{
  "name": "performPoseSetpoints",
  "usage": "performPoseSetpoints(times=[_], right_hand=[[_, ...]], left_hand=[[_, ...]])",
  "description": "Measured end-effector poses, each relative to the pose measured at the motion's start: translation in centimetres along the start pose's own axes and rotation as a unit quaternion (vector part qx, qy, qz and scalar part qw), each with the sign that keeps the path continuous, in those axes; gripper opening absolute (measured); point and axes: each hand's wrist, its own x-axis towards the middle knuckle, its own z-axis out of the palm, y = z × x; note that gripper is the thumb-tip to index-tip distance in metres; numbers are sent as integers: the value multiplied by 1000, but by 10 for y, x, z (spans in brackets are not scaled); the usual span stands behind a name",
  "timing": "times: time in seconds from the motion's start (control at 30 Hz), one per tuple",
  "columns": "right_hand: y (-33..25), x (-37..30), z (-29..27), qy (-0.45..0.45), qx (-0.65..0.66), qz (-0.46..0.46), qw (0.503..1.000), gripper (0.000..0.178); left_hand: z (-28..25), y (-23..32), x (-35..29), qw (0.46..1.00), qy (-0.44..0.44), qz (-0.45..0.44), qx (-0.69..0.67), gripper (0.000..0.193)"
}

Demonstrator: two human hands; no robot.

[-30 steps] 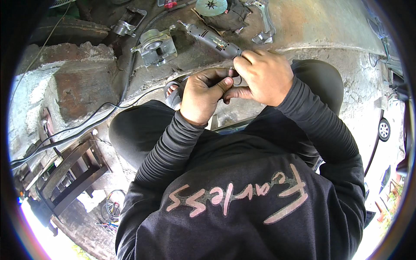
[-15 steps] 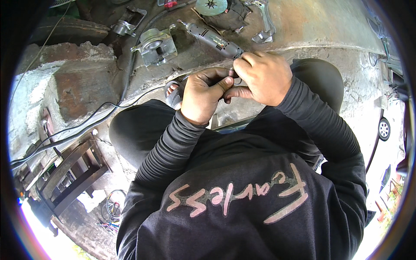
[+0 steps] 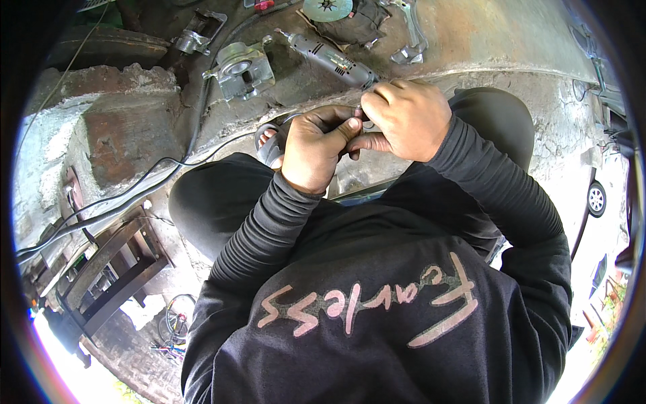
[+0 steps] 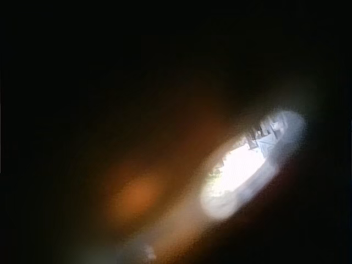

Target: The person sits on the floor and repeatedly assembles and disassembles small metal components, including a screw and a cylindrical piece. They manipulate the parts by hand, occasionally using a rotary tool to adjust or clean the components. The task involves careful handling and repeated assembly attempts.

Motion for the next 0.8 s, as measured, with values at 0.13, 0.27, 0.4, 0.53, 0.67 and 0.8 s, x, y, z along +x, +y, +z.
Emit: performPoseSetpoints(times=[0.13,0.27,0.4,0.53,0.67,0.8], right_hand=[[0,0,1,-7,-2,2,1000,52],[1,0,0,-9,-4,2,1000,52],[3,2,-3,-4,-1,-2,1000,54],[5,3,-3,-6,-4,-12,1000,55],[2,3,2,-22,2,-24,999,56],[0,0,9,-71,-18,-15,997,54]], left_hand=[[0,0,0,1000,-4,0,0,14],[1,2,0,1000,-5,-7,-13,17],[0,5,1,999,-12,-17,-42,22],[-4,9,3,996,-26,-38,-74,25],[-1,5,8,998,-13,-51,-40,24],[7,-8,3,991,68,-97,-67,24]])
